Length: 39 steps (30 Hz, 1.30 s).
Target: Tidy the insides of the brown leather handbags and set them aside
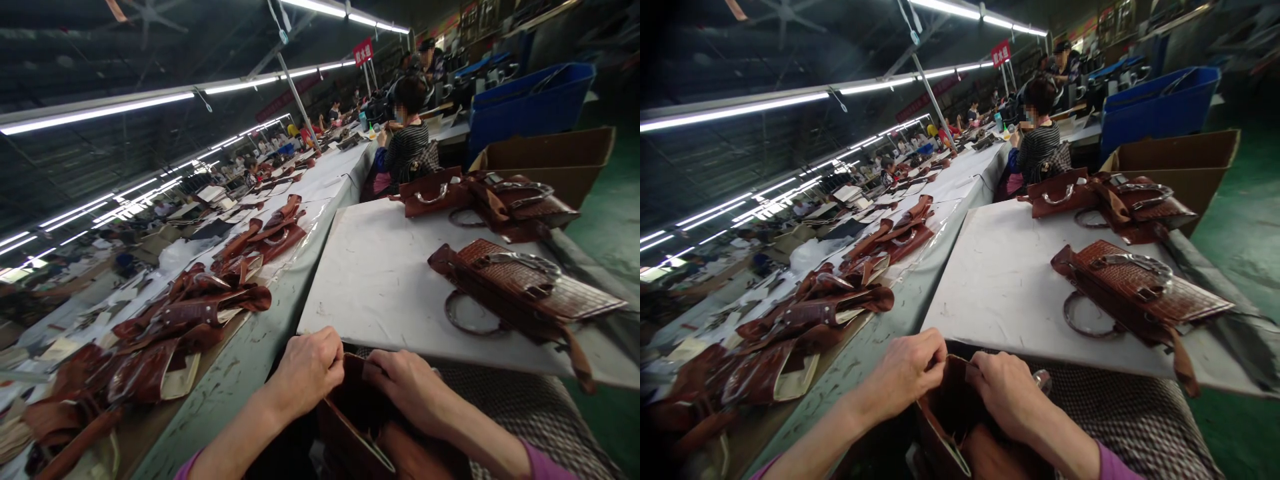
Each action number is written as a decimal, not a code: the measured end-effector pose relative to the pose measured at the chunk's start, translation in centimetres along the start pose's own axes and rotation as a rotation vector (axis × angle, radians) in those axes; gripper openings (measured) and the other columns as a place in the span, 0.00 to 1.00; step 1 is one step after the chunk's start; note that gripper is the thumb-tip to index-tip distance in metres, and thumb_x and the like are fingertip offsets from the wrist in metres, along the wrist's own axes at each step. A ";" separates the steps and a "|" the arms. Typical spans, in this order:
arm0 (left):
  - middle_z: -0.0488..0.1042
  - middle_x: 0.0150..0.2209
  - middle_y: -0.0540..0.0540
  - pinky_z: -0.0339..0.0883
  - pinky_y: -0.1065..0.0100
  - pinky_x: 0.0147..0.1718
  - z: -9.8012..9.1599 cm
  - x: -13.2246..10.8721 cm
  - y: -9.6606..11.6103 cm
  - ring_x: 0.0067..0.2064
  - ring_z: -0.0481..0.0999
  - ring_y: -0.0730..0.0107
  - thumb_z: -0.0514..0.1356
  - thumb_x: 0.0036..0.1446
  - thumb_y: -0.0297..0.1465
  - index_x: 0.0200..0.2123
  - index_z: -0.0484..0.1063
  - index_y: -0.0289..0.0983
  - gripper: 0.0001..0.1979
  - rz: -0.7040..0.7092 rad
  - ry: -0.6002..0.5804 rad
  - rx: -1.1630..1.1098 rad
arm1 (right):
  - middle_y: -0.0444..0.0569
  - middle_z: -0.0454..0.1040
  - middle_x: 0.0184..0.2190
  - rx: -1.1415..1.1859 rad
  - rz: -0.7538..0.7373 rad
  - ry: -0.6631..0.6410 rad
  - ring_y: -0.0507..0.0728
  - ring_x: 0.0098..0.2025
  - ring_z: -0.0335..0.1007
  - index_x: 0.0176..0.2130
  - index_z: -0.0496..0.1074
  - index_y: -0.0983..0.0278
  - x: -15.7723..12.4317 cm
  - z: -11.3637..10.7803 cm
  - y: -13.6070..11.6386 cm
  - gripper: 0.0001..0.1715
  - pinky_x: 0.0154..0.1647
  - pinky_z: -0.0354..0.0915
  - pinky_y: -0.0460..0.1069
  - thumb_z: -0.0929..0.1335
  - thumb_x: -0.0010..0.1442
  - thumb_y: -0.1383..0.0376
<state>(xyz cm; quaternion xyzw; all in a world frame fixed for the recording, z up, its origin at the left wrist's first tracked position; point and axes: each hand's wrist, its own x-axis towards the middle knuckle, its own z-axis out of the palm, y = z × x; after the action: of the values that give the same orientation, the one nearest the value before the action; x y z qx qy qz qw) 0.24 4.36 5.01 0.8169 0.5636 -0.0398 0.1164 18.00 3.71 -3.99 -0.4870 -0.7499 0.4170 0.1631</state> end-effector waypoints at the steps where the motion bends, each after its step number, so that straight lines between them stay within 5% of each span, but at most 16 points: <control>1: 0.71 0.29 0.52 0.54 0.68 0.28 0.0 0.0 -0.1 0.29 0.70 0.70 0.54 0.52 0.21 0.27 0.64 0.38 0.06 0.022 -0.008 0.002 | 0.47 0.78 0.31 0.003 -0.002 0.000 0.60 0.36 0.75 0.38 0.75 0.59 0.1 0.0 0.0 0.13 0.28 0.51 0.48 0.62 0.66 0.61; 6: 0.73 0.44 0.51 0.59 0.70 0.36 0.2 0.0 -0.7 0.41 0.74 0.70 0.55 0.51 0.20 0.27 0.62 0.38 0.07 0.146 -0.043 -0.013 | 0.48 0.77 0.29 0.017 -0.010 -0.005 0.58 0.32 0.72 0.36 0.74 0.62 0.8 0.1 0.4 0.12 0.28 0.50 0.48 0.63 0.63 0.63; 18: 0.73 0.50 0.45 0.65 0.69 0.44 0.3 0.5 -1.4 0.45 0.75 0.66 0.55 0.54 0.20 0.29 0.63 0.38 0.07 0.254 -0.150 -0.074 | 0.47 0.76 0.27 0.112 -0.033 -0.116 0.54 0.29 0.68 0.35 0.75 0.64 1.7 -1.0 0.8 0.12 0.26 0.54 0.45 0.64 0.60 0.62; 29: 0.75 0.42 0.47 0.68 0.69 0.39 0.1 -0.4 -0.4 0.41 0.76 0.65 0.57 0.53 0.19 0.35 0.67 0.38 0.09 0.013 -0.028 -0.087 | 0.48 0.75 0.25 0.087 -0.037 -0.096 0.53 0.27 0.67 0.33 0.75 0.65 1.4 -1.1 0.1 0.14 0.26 0.52 0.46 0.63 0.62 0.61; 39: 0.78 0.42 0.45 0.66 0.64 0.39 0.9 -0.4 -0.1 0.41 0.78 0.61 0.56 0.59 0.23 0.35 0.70 0.37 0.05 0.019 -0.017 0.023 | 0.48 0.76 0.26 0.106 -0.050 -0.067 0.54 0.27 0.67 0.33 0.75 0.65 1.1 -1.0 0.5 0.14 0.26 0.52 0.46 0.63 0.62 0.62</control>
<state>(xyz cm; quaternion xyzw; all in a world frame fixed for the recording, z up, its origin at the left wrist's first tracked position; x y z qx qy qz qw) 0.05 3.80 4.19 0.8231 0.5542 -0.0523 0.1124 18.45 5.27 -3.94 -0.4443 -0.7439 0.4681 0.1738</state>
